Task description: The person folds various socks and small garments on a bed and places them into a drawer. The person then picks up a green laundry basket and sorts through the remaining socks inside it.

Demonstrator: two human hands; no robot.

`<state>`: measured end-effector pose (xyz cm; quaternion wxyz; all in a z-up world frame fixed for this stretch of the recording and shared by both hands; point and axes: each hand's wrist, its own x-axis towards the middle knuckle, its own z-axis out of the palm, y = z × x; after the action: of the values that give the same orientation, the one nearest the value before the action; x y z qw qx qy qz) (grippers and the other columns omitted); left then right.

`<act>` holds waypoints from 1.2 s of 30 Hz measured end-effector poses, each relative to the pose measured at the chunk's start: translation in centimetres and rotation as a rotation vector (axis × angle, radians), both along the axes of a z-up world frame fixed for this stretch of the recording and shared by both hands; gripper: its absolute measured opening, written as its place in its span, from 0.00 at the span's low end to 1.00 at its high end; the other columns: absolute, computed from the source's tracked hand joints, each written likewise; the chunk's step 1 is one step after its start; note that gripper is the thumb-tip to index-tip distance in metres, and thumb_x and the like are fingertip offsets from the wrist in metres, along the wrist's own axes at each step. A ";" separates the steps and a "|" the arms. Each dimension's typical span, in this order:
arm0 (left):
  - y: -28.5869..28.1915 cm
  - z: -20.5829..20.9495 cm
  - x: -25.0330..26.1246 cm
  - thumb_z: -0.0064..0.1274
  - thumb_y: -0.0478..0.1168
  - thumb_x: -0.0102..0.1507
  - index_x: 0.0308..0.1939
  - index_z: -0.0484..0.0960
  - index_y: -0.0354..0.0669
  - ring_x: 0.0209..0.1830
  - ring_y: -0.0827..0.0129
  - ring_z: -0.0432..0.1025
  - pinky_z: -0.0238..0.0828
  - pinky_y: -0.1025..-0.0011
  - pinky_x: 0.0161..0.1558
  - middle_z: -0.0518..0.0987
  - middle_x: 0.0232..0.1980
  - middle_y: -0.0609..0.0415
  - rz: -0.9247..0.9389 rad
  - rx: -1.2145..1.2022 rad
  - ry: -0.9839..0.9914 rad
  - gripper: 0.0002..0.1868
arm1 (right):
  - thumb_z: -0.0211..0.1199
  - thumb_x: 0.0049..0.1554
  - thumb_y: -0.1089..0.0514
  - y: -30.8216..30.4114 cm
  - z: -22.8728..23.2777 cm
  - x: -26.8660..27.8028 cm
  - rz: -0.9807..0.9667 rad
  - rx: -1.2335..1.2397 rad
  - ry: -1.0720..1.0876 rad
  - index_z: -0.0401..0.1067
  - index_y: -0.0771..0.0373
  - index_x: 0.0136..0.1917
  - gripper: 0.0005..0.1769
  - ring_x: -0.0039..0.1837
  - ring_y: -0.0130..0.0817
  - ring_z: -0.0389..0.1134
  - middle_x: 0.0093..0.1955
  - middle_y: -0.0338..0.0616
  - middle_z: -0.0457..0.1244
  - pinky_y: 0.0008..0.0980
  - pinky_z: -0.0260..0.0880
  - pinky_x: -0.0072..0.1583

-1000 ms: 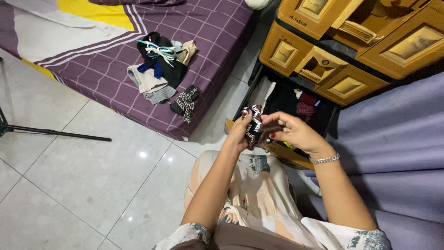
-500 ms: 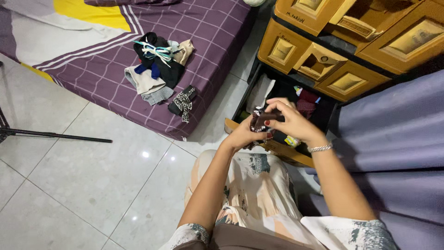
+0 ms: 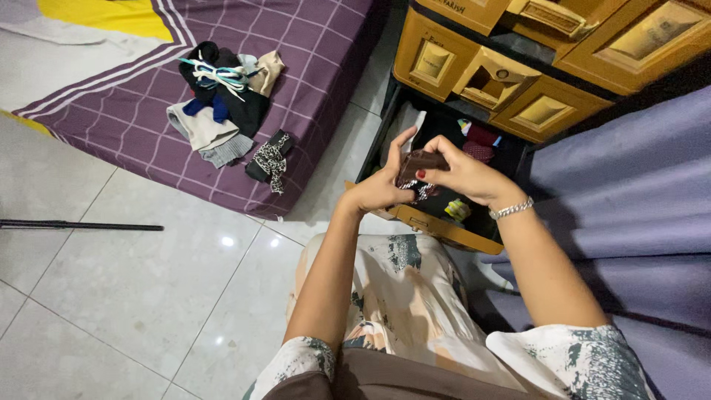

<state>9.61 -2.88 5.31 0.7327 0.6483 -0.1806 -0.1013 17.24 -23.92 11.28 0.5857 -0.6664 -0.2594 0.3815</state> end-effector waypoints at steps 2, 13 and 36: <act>-0.4 0.8 0.3 0.53 0.23 0.55 0.82 0.29 0.55 0.76 0.59 0.59 0.60 0.66 0.72 0.60 0.77 0.40 -0.018 -0.018 -0.024 0.62 | 0.63 0.62 0.60 -0.4 -0.3 0.4 -0.006 -0.003 0.087 0.61 0.61 0.57 0.15 0.55 0.22 0.63 0.53 0.38 0.62 0.27 0.68 0.55; -3.5 -1.6 3.5 0.55 0.25 0.53 0.81 0.34 0.52 0.80 0.52 0.55 0.55 0.61 0.75 0.56 0.78 0.37 0.080 -0.106 0.049 0.60 | 0.67 0.58 0.64 -3.2 -2.1 3.5 -0.076 0.082 0.075 0.64 0.63 0.59 0.18 0.58 0.23 0.64 0.55 0.36 0.64 0.27 0.67 0.59; -2.4 -14.4 0.9 0.35 0.29 0.58 0.71 0.68 0.45 0.54 0.60 0.79 0.82 0.60 0.54 0.78 0.61 0.46 0.344 -0.931 0.718 0.35 | 0.68 0.54 0.66 0.9 -11.1 -1.0 -0.332 -0.088 0.158 0.53 0.54 0.69 0.35 0.58 0.28 0.67 0.57 0.43 0.66 0.28 0.70 0.56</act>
<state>10.49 -5.29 -9.07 0.9600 0.2052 0.1594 -0.1040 16.28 -23.01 0.15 0.6294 -0.6931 -0.0821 0.3418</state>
